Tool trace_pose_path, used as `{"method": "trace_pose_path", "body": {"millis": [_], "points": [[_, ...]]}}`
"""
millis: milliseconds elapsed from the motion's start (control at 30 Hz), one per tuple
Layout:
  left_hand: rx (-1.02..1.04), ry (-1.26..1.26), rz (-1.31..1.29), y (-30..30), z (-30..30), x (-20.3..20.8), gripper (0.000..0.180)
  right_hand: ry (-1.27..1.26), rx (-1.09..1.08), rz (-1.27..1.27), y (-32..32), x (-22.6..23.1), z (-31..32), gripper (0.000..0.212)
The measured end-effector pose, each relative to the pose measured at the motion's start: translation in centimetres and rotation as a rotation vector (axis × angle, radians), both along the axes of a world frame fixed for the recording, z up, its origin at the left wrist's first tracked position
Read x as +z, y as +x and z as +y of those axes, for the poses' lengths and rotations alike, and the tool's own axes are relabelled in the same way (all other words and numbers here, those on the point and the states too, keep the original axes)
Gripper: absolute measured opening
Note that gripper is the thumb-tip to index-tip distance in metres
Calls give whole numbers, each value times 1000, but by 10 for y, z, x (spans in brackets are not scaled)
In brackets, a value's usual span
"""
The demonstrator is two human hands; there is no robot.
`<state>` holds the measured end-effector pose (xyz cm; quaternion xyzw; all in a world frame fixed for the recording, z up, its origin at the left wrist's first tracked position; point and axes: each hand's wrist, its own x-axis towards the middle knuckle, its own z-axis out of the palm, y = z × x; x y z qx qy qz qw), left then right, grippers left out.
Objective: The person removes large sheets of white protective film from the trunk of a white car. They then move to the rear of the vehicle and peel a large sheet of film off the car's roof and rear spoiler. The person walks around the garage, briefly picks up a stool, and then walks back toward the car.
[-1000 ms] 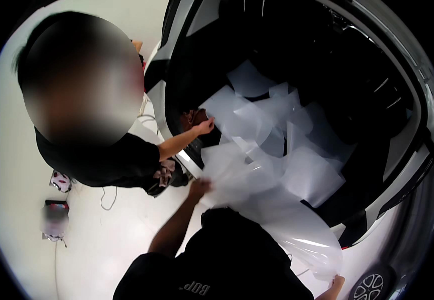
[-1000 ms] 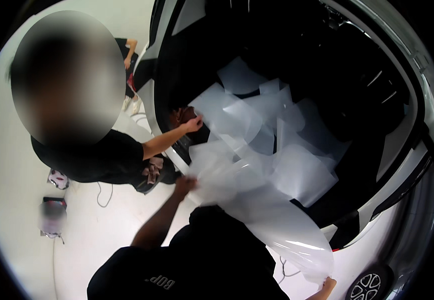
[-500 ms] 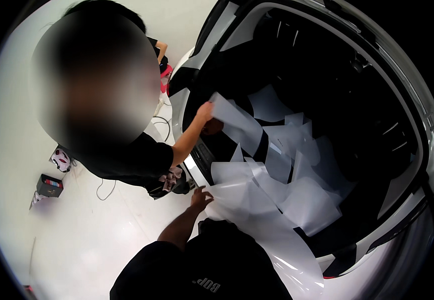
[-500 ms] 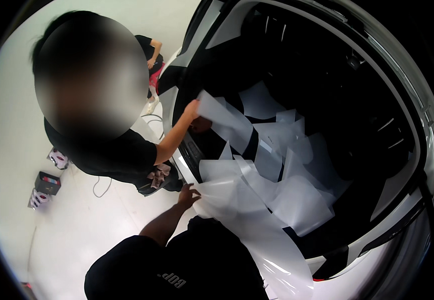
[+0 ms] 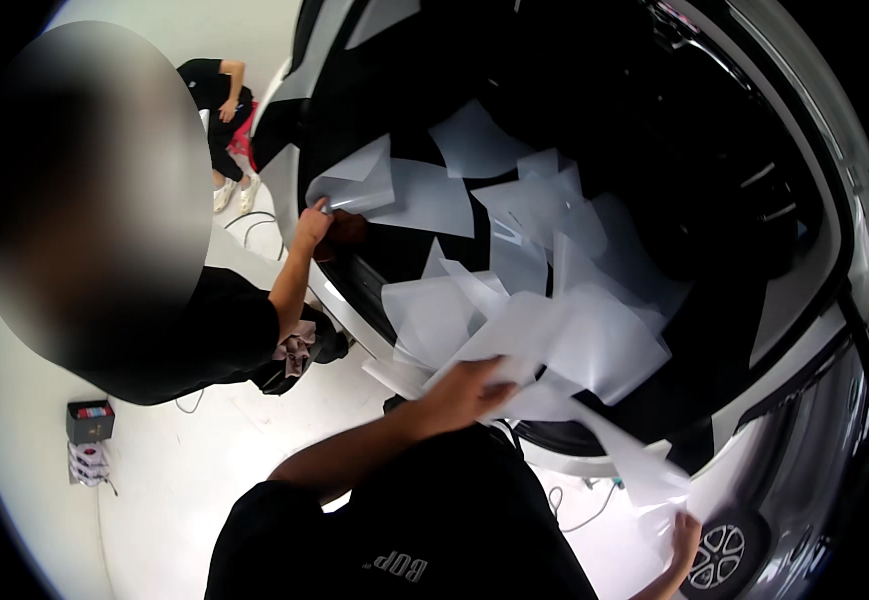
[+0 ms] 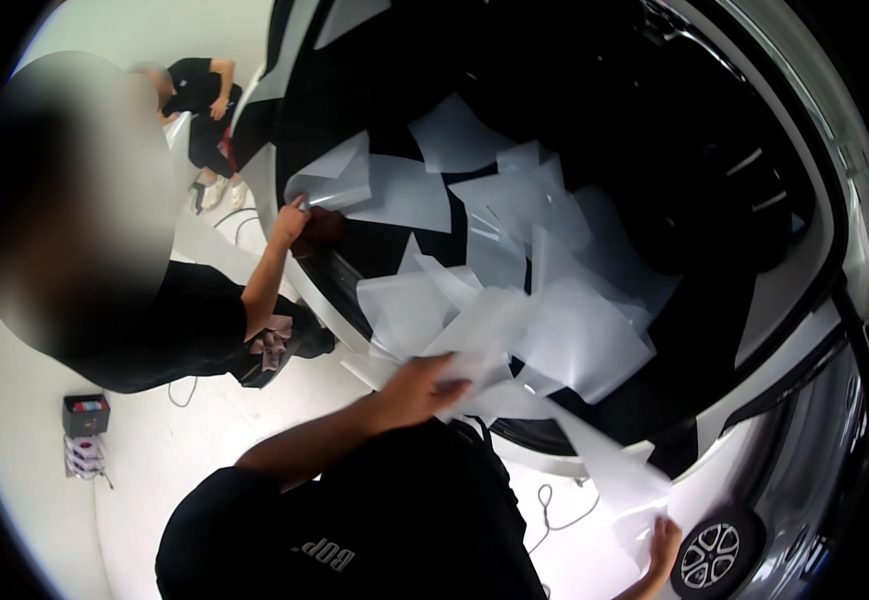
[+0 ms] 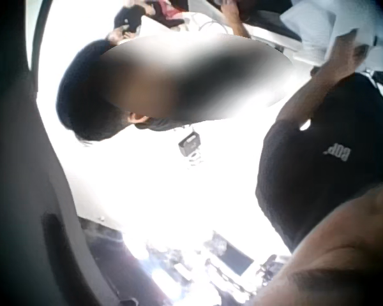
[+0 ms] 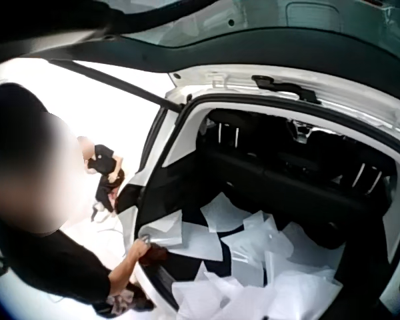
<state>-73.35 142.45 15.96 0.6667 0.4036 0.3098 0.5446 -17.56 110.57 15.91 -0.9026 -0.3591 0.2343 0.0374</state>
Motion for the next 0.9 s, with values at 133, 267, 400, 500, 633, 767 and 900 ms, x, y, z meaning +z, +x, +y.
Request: {"method": "trace_pose_path", "body": {"millis": [133,267,400,500,633,767,900], "points": [[-208,360,-196,98,-27,12,42,405,-52,606,-182,90,141,27],[-462,423,59,136,-53,40,60,573,-136,707,-270,84,169,32],[-499,427,140,134,-50,37,64,802,-490,983,-287,67,185,39],[-517,489,100,128,-42,15,61,638,-169,754,-282,48,188,31],[-591,379,-273,68,-22,-20,47,805,-456,509,-225,40,189,23],[-11,-267,293,-47,-22,-137,45,1030,-625,146,-105,107,114,28],[48,-70,772,-83,-40,-221,59,1387,-643,-176,-93,169,113,53]]}}
